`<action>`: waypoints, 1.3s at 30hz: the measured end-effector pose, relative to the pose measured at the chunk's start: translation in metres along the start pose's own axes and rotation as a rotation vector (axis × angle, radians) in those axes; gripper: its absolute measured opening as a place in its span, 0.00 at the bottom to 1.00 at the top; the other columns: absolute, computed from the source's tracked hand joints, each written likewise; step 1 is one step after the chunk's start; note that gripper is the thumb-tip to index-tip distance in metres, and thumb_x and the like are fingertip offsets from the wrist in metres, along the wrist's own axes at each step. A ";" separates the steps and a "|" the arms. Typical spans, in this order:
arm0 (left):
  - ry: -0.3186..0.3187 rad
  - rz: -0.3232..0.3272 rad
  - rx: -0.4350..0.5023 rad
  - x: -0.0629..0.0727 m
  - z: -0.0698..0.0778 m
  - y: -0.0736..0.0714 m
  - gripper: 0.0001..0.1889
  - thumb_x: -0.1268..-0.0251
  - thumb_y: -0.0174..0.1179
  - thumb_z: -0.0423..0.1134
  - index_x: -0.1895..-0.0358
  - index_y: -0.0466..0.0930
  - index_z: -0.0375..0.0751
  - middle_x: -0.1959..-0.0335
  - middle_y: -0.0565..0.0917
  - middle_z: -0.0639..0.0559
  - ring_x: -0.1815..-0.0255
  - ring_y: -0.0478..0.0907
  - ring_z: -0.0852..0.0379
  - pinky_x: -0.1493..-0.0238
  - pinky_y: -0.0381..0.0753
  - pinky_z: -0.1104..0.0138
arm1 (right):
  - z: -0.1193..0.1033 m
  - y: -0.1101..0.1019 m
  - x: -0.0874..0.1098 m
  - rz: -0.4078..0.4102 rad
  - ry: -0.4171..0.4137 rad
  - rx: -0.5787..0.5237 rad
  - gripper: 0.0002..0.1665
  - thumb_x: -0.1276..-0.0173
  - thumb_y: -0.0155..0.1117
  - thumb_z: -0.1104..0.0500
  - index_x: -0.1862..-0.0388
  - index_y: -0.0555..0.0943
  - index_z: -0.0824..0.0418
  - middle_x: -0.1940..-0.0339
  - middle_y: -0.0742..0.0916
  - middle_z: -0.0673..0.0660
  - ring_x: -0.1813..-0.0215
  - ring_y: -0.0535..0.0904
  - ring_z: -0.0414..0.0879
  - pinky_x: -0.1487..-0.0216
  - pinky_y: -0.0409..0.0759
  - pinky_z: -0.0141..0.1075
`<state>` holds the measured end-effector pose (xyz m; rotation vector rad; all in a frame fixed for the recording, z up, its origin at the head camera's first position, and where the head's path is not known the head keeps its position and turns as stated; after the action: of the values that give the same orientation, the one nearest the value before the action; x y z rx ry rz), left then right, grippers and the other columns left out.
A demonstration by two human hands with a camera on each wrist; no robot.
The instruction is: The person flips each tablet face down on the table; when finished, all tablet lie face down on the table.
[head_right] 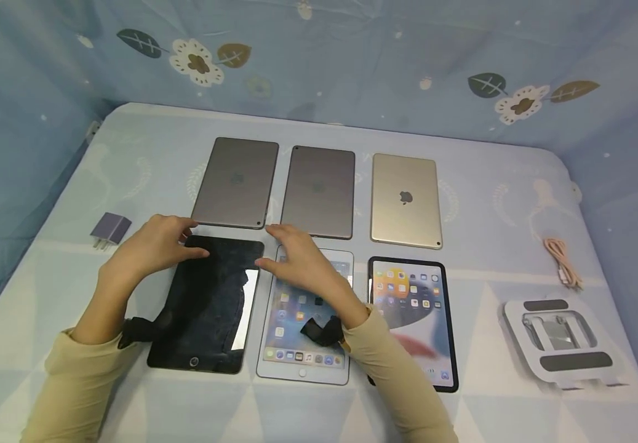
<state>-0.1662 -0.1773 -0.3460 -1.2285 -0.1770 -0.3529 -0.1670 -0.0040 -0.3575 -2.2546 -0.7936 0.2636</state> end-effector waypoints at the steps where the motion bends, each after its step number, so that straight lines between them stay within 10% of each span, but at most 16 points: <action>1: -0.007 -0.010 -0.006 0.000 -0.003 0.001 0.30 0.44 0.68 0.43 0.44 0.74 0.22 0.54 0.82 0.28 0.54 0.80 0.35 0.55 0.78 0.47 | -0.003 0.004 -0.003 -0.008 -0.006 0.000 0.38 0.36 0.65 0.51 0.32 0.68 0.68 0.31 0.74 0.65 0.28 0.67 0.58 0.29 0.65 0.50; 15: -0.118 -0.086 -0.049 -0.003 -0.026 0.007 0.19 0.50 0.72 0.43 0.76 0.72 0.33 0.80 0.73 0.46 0.78 0.70 0.51 0.78 0.68 0.62 | 0.002 0.033 -0.011 -0.047 0.079 0.165 0.40 0.36 0.67 0.51 0.34 0.68 0.74 0.26 0.65 0.66 0.25 0.59 0.59 0.26 0.60 0.48; 23: -0.126 -0.176 -0.079 -0.002 -0.031 0.018 0.20 0.43 0.67 0.46 0.76 0.72 0.33 0.81 0.67 0.49 0.78 0.64 0.54 0.76 0.64 0.64 | 0.001 0.045 -0.007 -0.013 0.098 0.144 0.44 0.39 0.70 0.51 0.34 0.66 0.77 0.24 0.61 0.67 0.22 0.53 0.60 0.24 0.55 0.49; 31: -0.063 -0.287 -0.032 -0.006 -0.034 0.029 0.20 0.38 0.63 0.47 0.79 0.68 0.38 0.84 0.62 0.53 0.80 0.62 0.57 0.77 0.62 0.67 | 0.011 0.044 -0.006 0.046 0.175 -0.222 0.39 0.41 0.67 0.60 0.34 0.66 0.77 0.24 0.63 0.64 0.21 0.48 0.57 0.23 0.47 0.52; 39: -0.039 -0.353 -0.005 -0.002 -0.034 0.032 0.22 0.32 0.56 0.51 0.78 0.70 0.38 0.83 0.63 0.53 0.79 0.63 0.57 0.75 0.63 0.67 | -0.005 0.042 -0.004 0.002 0.175 -0.769 0.39 0.35 0.52 0.75 0.26 0.51 0.75 0.27 0.64 0.72 0.30 0.67 0.62 0.33 0.70 0.49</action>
<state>-0.1588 -0.1994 -0.3864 -1.2085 -0.4294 -0.6356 -0.1491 -0.0326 -0.3827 -2.9311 -0.8970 -0.2929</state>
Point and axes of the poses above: each hand's wrist, its own x-axis away from the middle knuckle, its own y-axis out of the palm, z = x × y, the point moved 10 cm from there along -x, towards the middle knuckle
